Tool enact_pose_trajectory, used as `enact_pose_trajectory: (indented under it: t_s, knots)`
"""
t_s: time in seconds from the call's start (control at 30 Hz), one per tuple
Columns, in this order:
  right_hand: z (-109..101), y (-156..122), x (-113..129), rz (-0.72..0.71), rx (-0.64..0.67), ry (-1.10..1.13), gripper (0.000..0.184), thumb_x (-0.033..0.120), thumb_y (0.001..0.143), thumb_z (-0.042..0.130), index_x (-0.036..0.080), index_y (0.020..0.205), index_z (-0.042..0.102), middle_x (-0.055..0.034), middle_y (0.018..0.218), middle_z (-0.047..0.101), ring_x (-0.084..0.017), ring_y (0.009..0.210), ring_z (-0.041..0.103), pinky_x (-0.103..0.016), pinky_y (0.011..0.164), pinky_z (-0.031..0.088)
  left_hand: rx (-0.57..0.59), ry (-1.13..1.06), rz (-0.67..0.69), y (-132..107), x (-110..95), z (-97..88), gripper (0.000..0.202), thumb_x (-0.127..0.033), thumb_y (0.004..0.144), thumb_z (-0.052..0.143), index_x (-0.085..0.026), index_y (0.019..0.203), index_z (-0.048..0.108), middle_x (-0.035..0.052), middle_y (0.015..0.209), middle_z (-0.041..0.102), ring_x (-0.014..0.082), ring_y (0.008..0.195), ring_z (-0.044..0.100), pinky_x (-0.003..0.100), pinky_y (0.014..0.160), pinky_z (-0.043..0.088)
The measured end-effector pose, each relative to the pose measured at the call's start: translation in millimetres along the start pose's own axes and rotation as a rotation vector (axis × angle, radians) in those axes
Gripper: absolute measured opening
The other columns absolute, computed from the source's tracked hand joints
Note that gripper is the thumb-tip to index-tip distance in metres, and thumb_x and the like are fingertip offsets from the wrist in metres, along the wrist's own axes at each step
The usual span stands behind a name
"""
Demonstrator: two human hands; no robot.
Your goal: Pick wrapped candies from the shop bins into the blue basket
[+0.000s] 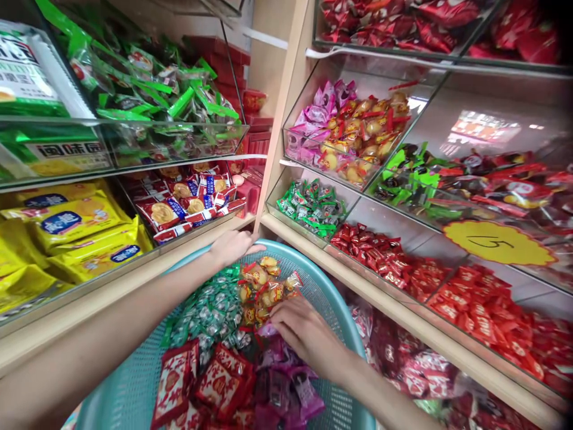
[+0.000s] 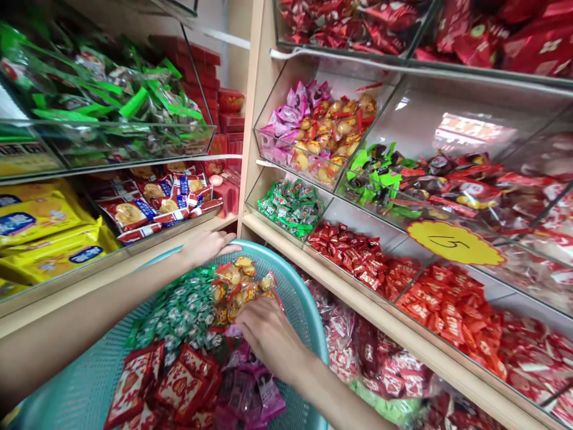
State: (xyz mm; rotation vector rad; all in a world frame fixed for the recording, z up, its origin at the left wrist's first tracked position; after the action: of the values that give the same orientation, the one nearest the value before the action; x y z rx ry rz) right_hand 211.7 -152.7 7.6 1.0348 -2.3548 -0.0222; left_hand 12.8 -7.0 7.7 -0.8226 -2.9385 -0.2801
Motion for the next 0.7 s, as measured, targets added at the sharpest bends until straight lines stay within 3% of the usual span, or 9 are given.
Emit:
enact_pose_trajectory:
  t_s: [0.13,0.33,0.43,0.6,0.7]
  knots:
    - [9,3,4,-0.014,0.059,0.03,0.021,0.021,0.095,0.038,0.018,0.086,0.056,-0.0027,0.085,0.061,-0.013,0.083,0.055,-0.028,0.08,0.041,0.015,0.03,0.006,-1,0,-0.5,0.064,-0.06,0.087,0.014,-0.017,0.102,0.059,0.0104,0.09,0.068,0.0205,0.081,0.066,0.029,0.069,0.046]
    - [7,18,14,-0.097,0.266,-0.173,0.024,0.017,0.093,0.038,0.016,0.076,0.055,-0.0027,0.077,0.06,-0.014,0.074,0.052,-0.028,0.073,0.04,0.007,0.01,0.004,1,2,3.7,0.065,-0.061,0.087,0.016,-0.015,0.105,0.058,0.012,0.089,0.069,0.0217,0.083,0.066,0.029,0.07,0.046]
    - [12,23,17,-0.126,0.292,-0.235,0.02,0.017,0.092,0.041,0.017,0.078,0.055,-0.0025,0.08,0.061,-0.014,0.075,0.052,-0.028,0.073,0.04,0.003,-0.007,-0.011,1,3,5.0,0.065,-0.061,0.086,0.016,-0.015,0.104,0.059,0.0129,0.088,0.069,0.0222,0.08,0.066,0.03,0.069,0.046]
    - [33,20,10,-0.118,0.273,-0.267,0.01,0.022,0.088,0.051,0.018,0.08,0.056,0.0,0.083,0.063,-0.013,0.08,0.055,-0.024,0.076,0.041,-0.002,-0.029,0.0,0,3,1.3,0.063,-0.06,0.087,0.017,-0.016,0.102,0.06,0.0123,0.087,0.069,0.0221,0.079,0.066,0.03,0.069,0.046]
    - [54,23,-2,-0.2,0.319,-0.314,0.013,0.032,0.083,0.06,0.019,0.078,0.059,0.0021,0.08,0.064,-0.012,0.08,0.057,-0.022,0.074,0.042,0.026,-0.03,0.009,1,6,-1.8,0.063,-0.059,0.087,0.016,-0.016,0.099,0.061,0.0123,0.087,0.07,0.023,0.081,0.067,0.03,0.07,0.046]
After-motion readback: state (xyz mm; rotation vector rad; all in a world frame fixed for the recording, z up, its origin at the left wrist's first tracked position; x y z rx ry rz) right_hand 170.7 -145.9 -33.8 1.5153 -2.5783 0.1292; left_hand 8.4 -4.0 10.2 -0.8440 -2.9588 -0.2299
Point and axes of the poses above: each hand's wrist, its own y-axis towards the middle knuckle, its own z-axis out of the palm, x = y × z, the point moved 1 cm from there along y, towards the middle knuckle
